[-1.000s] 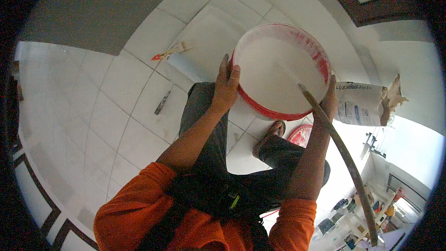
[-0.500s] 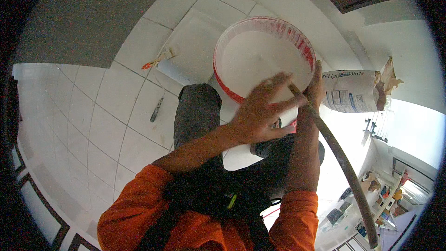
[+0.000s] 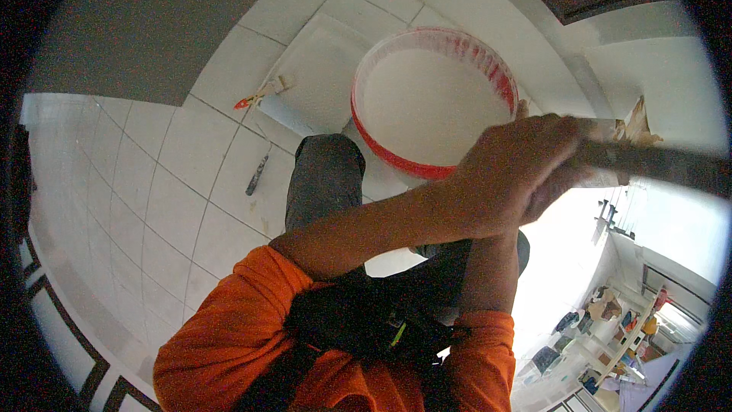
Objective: The person removes the lid from a bucket, uses a wooden stick to stir the white liquid inside, and then replaces the lid.
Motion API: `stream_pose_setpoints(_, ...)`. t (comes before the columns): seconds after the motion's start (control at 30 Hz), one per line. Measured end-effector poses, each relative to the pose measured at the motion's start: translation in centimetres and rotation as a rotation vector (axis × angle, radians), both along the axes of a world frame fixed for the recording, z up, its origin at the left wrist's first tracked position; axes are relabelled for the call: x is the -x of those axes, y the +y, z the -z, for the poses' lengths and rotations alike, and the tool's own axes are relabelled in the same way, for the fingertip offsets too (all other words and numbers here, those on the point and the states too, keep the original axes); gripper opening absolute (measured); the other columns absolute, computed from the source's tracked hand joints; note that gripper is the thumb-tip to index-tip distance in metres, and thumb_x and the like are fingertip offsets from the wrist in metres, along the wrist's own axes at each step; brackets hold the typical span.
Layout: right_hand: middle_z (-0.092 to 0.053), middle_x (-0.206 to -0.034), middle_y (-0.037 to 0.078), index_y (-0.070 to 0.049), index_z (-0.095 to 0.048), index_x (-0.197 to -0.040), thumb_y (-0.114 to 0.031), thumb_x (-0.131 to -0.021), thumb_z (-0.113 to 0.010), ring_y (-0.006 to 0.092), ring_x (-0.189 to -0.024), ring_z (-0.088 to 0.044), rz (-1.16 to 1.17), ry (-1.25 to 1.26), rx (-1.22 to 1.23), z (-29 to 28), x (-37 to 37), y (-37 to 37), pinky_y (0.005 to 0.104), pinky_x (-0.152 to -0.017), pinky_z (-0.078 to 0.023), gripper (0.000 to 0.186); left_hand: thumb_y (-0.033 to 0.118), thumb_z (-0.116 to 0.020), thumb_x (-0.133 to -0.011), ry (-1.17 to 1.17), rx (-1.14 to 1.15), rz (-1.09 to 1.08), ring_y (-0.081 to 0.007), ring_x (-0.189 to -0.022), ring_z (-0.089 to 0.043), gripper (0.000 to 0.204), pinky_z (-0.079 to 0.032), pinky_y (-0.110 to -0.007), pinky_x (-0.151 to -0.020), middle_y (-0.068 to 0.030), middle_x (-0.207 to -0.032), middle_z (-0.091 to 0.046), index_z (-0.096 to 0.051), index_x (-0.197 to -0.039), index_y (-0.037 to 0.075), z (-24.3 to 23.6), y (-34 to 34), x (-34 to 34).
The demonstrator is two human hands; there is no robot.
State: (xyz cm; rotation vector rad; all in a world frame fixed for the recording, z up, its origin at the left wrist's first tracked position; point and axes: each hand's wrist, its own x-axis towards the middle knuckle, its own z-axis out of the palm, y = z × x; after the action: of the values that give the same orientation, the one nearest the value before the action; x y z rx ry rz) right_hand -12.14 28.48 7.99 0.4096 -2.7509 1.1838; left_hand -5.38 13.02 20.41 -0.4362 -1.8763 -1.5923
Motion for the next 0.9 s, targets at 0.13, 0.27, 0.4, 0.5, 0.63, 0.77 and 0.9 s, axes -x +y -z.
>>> stream_pose_setpoints(0.13,-0.068,-0.116,0.016,0.002,-0.055,-0.132,-0.041,-0.087,-0.072,0.0237,-0.101,-0.066,0.098,-0.101,0.12,1.7,0.8,-0.6,0.0382,-0.086,-0.053,0.064,0.024,-0.057,-0.098,-0.255,-0.068,0.221,-0.0376,-0.083,-0.069,0.035,-0.056,-0.048,-0.074,-0.0225,-0.095,-0.067,-0.051,-0.122,-0.001,3.1,-2.9,1.1)
stream_pose_setpoints(0.27,-0.069,-0.114,0.015,0.003,-0.058,-0.13,-0.045,-0.091,-0.069,0.0223,-0.099,-0.067,0.303,-0.208,0.233,2.0,1.5,0.1,0.0368,-0.084,-0.054,0.063,0.029,-0.063,-0.096,-0.331,-0.01,0.163,-0.043,-0.078,-0.068,0.034,-0.055,-0.051,-0.071,-0.0237,-0.086,-0.067,-0.057,-0.111,-0.001,7.9,-2.1,1.4)
stream_pose_setpoints(0.4,-0.069,-0.115,0.014,0.006,-0.061,-0.126,-0.048,-0.094,-0.066,0.0214,-0.097,-0.067,0.602,-0.381,0.706,0.7,1.0,-2.7,0.0358,-0.084,-0.054,0.063,0.031,-0.064,-0.095,-0.415,0.198,0.077,-0.0428,-0.08,-0.065,0.032,-0.052,-0.052,-0.075,-0.0244,-0.08,-0.065,-0.062,-0.094,-0.001,10.7,-3.3,2.2)
stream_pose_setpoints(0.5,-0.068,-0.116,0.015,0.009,-0.062,-0.125,-0.05,-0.094,-0.064,0.0244,-0.099,-0.067,0.644,-0.367,0.863,0.1,0.7,-3.5,0.0357,-0.086,-0.054,0.066,0.031,-0.066,-0.094,-0.508,0.217,0.083,-0.0415,-0.08,-0.066,0.031,-0.052,-0.05,-0.075,-0.0227,-0.077,-0.066,-0.063,-0.092,0.0,9.8,-4.1,2.1)
stream_pose_setpoints(0.63,-0.064,-0.12,0.019,0.009,-0.054,-0.133,-0.056,-0.095,-0.058,0.0266,-0.101,-0.066,0.649,-0.325,0.934,0.0,0.8,-4.8,0.0367,-0.088,-0.053,0.075,0.031,-0.068,-0.093,-0.631,0.073,0.062,-0.0385,-0.08,-0.069,0.031,-0.055,-0.047,-0.073,-0.021,-0.084,-0.069,-0.062,-0.095,0.0,9.6,-4.0,1.3)
stream_pose_setpoints(0.77,-0.061,-0.117,0.021,0.008,-0.051,-0.132,-0.062,-0.096,-0.052,0.0259,-0.1,-0.065,0.576,-0.23,0.857,-0.7,0.6,-4.9,0.0353,-0.091,-0.051,0.078,0.026,-0.069,-0.092,-0.421,-0.001,-0.139,-0.0374,-0.081,-0.07,0.027,-0.055,-0.046,-0.074,-0.0196,-0.088,-0.071,-0.064,-0.099,0.001,11.3,-3.5,2.4)
stream_pose_setpoints(0.9,-0.061,-0.112,0.017,0.008,-0.052,-0.125,-0.062,-0.095,-0.056,0.025,-0.102,-0.063,0.479,-0.315,0.746,-2.0,-0.3,-5.7,0.0339,-0.091,-0.05,0.076,0.022,-0.069,-0.092,-0.447,0.043,-0.181,-0.0366,-0.081,-0.07,0.026,-0.055,-0.045,-0.075,-0.0189,-0.089,-0.071,-0.066,-0.105,0.0,11.8,-3.7,3.6)
